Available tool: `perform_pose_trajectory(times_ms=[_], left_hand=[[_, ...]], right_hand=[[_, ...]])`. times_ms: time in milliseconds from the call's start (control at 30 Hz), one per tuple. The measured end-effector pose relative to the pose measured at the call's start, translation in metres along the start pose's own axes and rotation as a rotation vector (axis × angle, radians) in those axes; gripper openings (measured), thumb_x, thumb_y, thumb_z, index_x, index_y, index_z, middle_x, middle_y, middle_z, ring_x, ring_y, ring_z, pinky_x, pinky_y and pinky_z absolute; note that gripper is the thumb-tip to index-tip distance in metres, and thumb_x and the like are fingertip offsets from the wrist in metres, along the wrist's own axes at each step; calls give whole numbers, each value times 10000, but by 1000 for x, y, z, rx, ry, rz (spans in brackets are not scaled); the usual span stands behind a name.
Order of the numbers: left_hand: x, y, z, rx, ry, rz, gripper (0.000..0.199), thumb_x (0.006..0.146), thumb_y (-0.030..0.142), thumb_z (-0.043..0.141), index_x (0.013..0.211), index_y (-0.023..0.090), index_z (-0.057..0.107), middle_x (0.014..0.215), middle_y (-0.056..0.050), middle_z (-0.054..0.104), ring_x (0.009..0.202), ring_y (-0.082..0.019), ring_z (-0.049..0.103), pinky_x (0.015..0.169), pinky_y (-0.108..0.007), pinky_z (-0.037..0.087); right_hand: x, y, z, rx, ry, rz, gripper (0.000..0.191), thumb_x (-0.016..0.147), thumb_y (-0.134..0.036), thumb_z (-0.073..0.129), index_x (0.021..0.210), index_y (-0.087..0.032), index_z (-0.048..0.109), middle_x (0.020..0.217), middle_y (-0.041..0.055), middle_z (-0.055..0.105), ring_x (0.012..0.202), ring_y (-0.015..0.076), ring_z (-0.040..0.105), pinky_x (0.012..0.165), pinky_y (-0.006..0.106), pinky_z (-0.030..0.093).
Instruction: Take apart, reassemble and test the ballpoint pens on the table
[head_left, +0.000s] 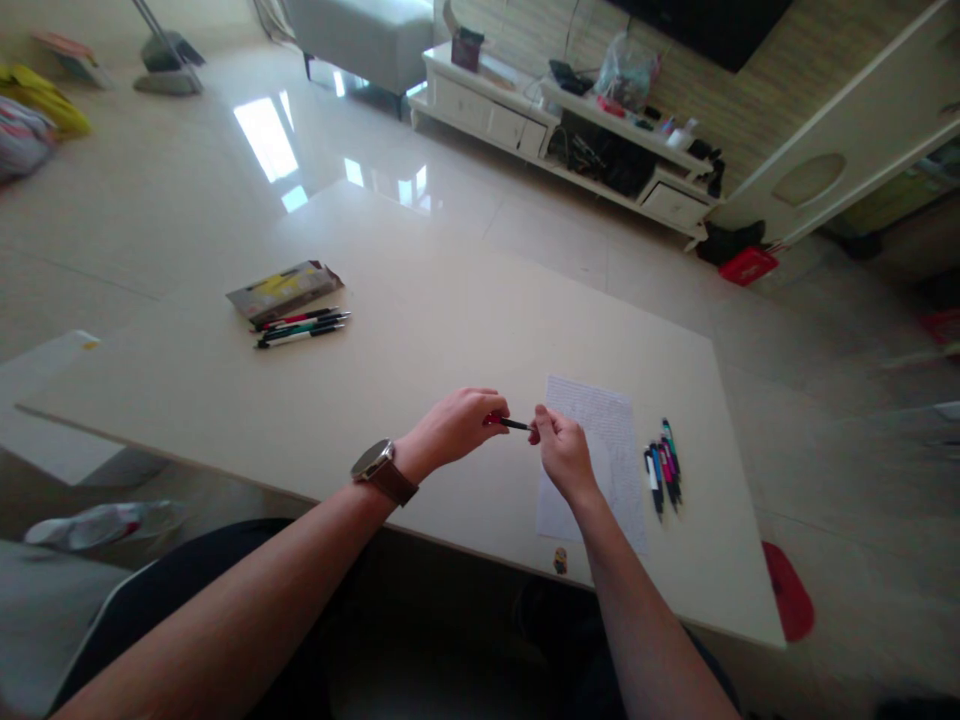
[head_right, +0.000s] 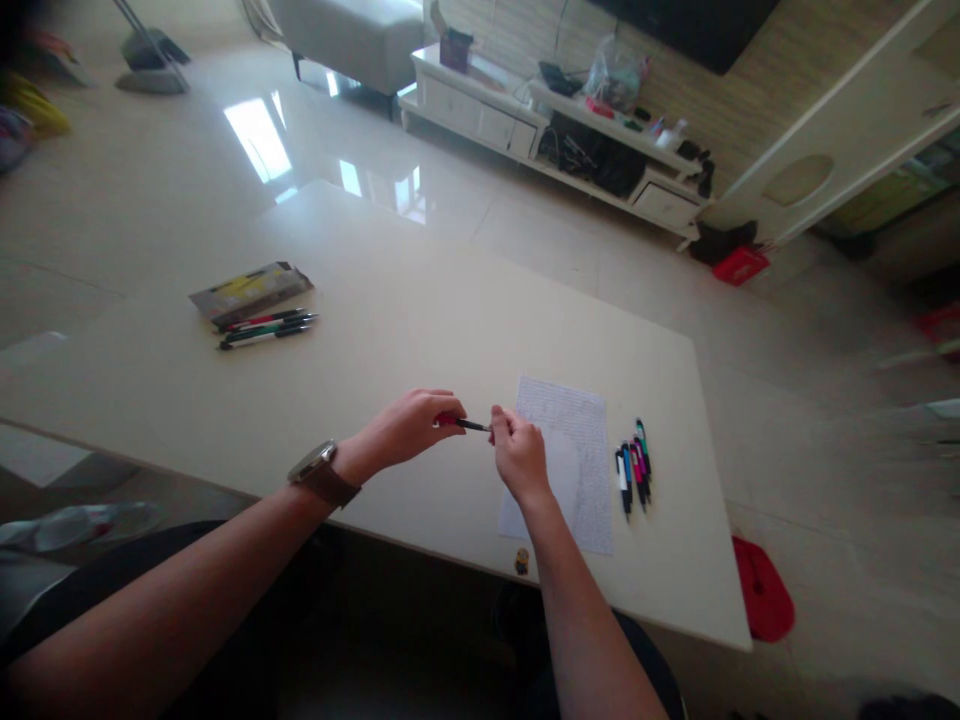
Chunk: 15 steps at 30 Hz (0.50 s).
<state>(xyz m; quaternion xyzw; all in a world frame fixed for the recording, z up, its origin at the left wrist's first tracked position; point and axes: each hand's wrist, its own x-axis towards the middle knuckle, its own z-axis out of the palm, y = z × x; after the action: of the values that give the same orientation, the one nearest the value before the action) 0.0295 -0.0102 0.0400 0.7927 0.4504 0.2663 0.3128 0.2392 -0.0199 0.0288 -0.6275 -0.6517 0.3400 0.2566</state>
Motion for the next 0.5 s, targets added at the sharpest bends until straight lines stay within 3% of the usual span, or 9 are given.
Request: perform_pose_trajectory(times_ms=[133, 267, 333, 433, 500], left_hand=[[-1, -3, -6, 30, 51, -44, 163, 905, 343, 652, 912, 246, 782, 829, -19, 713, 695, -124, 592, 654, -265, 395], [-2, 0, -12, 124, 122, -126, 213, 902, 453, 645, 1014, 346, 793, 812, -4, 710, 640, -117, 564, 612, -282, 348], [-2, 1, -13, 147, 149, -148, 223, 896, 473, 647, 1014, 353, 794, 798, -5, 698, 626, -117, 547, 601, -287, 337], [0, 0, -12, 147, 130, -129, 188, 873, 437, 681, 947, 316, 804, 781, -15, 681, 685, -139, 558, 628, -291, 363], [0, -1, -10, 147, 80, -96, 129, 846, 364, 710, 855, 272, 801, 754, -25, 666, 745, -161, 565, 661, -296, 390]], right_hand=[[-1, 17, 4, -225, 17, 38, 330, 967, -486, 451, 885, -207, 608, 963, 103, 687, 899, 232, 608, 789, 334, 414], [-1, 24, 14, -106, -82, 4, 285, 955, -434, 462, 969, -190, 609, 1026, 111, 679, 990, 234, 607, 892, 363, 430], [0, 18, 13, -10, -20, -15, 267, 958, -397, 449, 981, -180, 603, 1013, 103, 675, 976, 223, 614, 885, 355, 446], [2, 5, 4, 48, 178, -72, 203, 940, -301, 469, 960, -169, 622, 990, 94, 669, 950, 212, 614, 821, 329, 468], [1, -4, -1, 63, 201, -153, 199, 945, -288, 494, 965, -173, 655, 1003, 88, 672, 950, 207, 612, 789, 318, 476]])
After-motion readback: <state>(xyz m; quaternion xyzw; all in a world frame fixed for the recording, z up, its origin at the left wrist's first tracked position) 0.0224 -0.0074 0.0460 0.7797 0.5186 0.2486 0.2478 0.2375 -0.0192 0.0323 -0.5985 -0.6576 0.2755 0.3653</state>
